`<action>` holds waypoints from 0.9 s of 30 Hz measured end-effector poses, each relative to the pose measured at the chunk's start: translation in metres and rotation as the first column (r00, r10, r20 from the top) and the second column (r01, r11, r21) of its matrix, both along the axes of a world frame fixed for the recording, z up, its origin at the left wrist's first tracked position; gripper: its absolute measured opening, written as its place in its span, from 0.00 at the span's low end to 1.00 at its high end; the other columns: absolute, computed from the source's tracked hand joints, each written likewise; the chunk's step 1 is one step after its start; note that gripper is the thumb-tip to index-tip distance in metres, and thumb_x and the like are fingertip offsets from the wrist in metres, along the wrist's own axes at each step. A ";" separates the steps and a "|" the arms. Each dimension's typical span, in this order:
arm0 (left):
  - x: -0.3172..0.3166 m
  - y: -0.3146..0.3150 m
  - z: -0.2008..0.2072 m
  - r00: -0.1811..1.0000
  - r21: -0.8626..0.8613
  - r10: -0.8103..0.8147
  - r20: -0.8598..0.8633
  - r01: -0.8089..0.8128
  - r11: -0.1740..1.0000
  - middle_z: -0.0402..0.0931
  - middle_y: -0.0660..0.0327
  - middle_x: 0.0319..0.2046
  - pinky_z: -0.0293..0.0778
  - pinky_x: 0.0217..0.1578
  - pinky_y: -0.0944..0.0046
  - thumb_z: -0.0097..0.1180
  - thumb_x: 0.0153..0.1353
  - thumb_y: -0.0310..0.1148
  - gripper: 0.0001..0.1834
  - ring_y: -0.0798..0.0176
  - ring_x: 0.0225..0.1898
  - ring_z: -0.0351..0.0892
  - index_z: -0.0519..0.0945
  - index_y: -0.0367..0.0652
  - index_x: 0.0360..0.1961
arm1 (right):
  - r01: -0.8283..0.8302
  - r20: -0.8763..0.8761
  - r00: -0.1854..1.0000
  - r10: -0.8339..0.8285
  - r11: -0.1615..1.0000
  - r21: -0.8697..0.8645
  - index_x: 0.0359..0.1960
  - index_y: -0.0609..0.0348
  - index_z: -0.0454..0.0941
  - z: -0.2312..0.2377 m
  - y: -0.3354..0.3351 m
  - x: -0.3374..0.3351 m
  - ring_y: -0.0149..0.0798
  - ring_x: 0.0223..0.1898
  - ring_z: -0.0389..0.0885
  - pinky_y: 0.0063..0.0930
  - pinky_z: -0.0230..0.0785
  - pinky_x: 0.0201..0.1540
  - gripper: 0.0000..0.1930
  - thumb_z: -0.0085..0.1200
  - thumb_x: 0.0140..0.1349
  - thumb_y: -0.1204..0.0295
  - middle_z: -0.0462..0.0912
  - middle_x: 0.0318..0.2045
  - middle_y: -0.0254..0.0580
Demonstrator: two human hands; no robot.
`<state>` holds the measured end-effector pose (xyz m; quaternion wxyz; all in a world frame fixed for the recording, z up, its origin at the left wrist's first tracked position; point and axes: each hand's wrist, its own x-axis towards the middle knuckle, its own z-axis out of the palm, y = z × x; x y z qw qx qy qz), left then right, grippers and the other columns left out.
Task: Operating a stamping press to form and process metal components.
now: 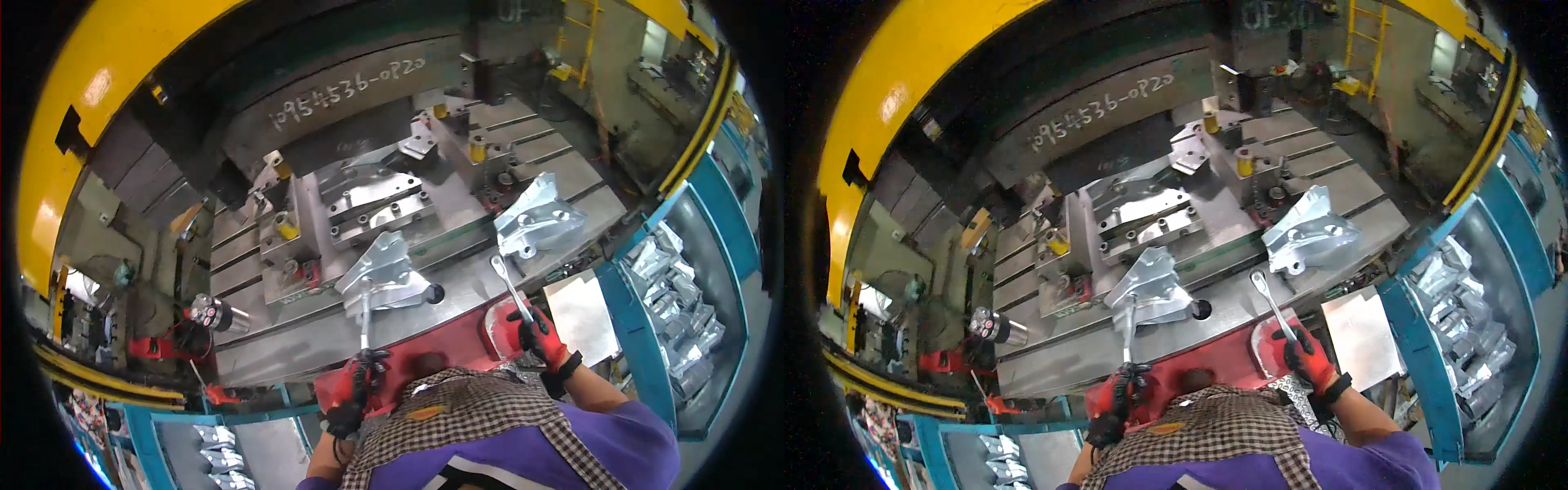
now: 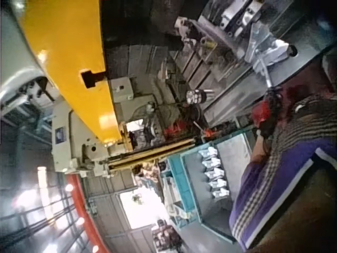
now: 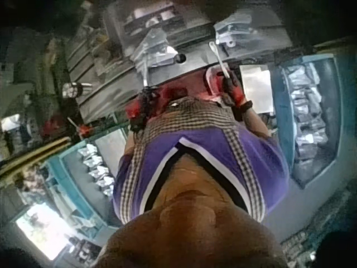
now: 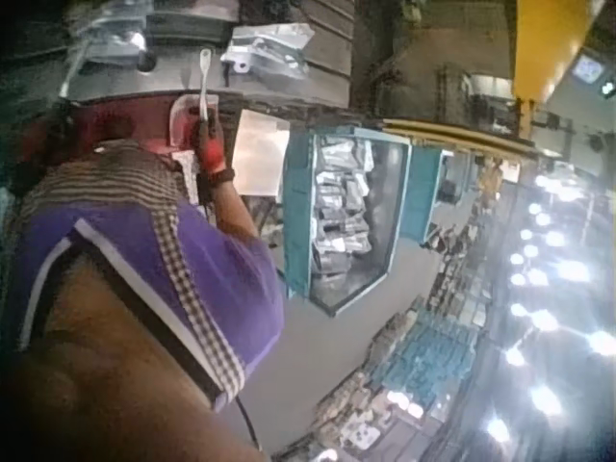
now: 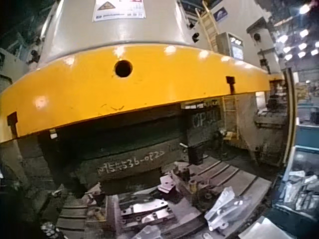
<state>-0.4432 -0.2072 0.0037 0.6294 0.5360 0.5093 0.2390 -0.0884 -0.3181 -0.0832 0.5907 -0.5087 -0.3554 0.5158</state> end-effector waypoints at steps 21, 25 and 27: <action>-0.089 -0.016 -0.096 0.937 -0.197 0.106 0.333 -0.041 0.980 0.75 0.61 0.30 0.70 0.22 0.71 0.44 0.65 0.43 0.21 0.67 0.24 0.75 0.71 0.38 0.52 | -0.041 -0.384 0.923 -0.018 0.989 -0.144 0.37 0.50 0.70 0.019 0.079 0.025 0.24 0.18 0.67 0.21 0.62 0.20 0.12 0.43 0.66 0.56 0.69 0.20 0.27; -0.083 -0.012 -0.087 0.965 -0.046 0.063 0.256 -0.053 0.998 0.76 0.59 0.33 0.71 0.26 0.70 0.44 0.66 0.44 0.24 0.66 0.28 0.75 0.69 0.36 0.54 | -0.205 -0.503 0.854 0.134 0.975 -0.089 0.45 0.47 0.70 0.001 0.169 -0.011 0.26 0.24 0.70 0.21 0.62 0.25 0.16 0.42 0.66 0.53 0.74 0.25 0.28; -0.088 -0.015 -0.093 0.981 -0.022 0.075 0.178 -0.072 0.997 0.76 0.59 0.34 0.71 0.27 0.69 0.43 0.66 0.44 0.24 0.65 0.29 0.75 0.69 0.35 0.54 | -0.171 -0.448 0.893 0.033 0.948 -0.270 0.48 0.45 0.72 0.037 0.215 -0.043 0.27 0.25 0.71 0.23 0.64 0.27 0.19 0.43 0.64 0.49 0.76 0.27 0.25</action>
